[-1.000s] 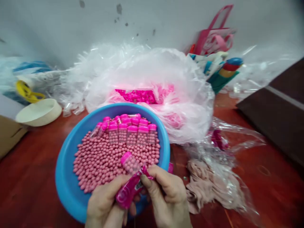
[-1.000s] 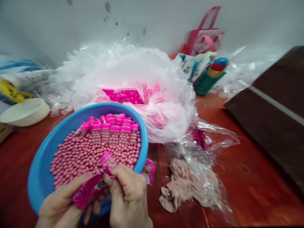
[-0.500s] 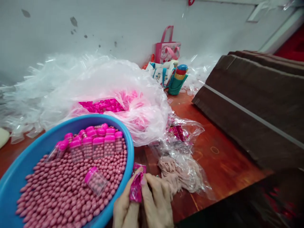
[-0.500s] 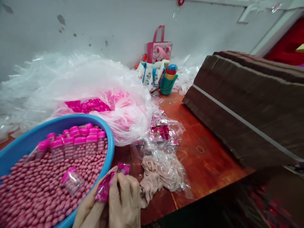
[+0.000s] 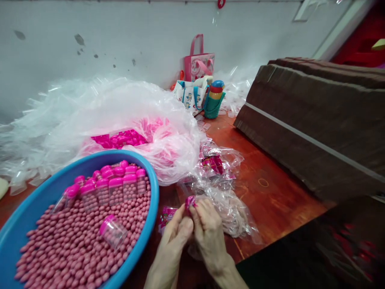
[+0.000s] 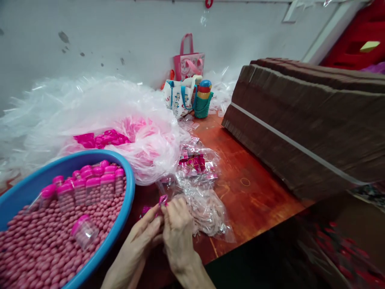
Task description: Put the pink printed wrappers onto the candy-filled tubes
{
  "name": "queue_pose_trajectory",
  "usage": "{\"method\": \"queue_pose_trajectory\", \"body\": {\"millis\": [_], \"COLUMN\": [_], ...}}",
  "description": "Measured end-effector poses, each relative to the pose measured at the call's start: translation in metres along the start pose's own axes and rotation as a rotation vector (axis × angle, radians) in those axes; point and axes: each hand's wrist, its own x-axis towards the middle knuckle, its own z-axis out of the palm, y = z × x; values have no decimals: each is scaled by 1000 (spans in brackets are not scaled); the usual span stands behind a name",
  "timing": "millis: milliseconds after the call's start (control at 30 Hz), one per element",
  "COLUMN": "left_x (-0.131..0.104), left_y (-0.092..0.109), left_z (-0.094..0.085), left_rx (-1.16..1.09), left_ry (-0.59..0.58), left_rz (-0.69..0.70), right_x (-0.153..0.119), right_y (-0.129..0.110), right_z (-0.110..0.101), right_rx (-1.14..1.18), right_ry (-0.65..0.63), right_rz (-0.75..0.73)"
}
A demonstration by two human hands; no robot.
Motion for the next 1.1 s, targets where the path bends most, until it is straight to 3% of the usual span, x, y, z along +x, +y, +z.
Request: {"method": "queue_pose_trajectory", "body": {"millis": [100,267,433,533,667,867,1100], "left_x": [10,37,25,16,31,58,56], "left_y": [9,9,-17,-36,-45,-21,-6], "left_z": [1,7,15,19,24,36,48], "left_rx": [239,361,598,754,847,876,938], "left_ry": [52,172,49,14,24,-3,9], "left_rz": [36,159,232,295,366,452,552], "right_x": [6,-3,-24,-37,-59,-85,-51], "right_y": [6,24,50,54,44,48,81], "right_z": [-19,-54,-89,-100,-87,-38,-16], "right_rx": [49,75,17,15,19,-169,-347], "right_ry": [-38,-49,42,-45,-305,-295,-439], "right_rz": [119,262,368,352,218,125,238]}}
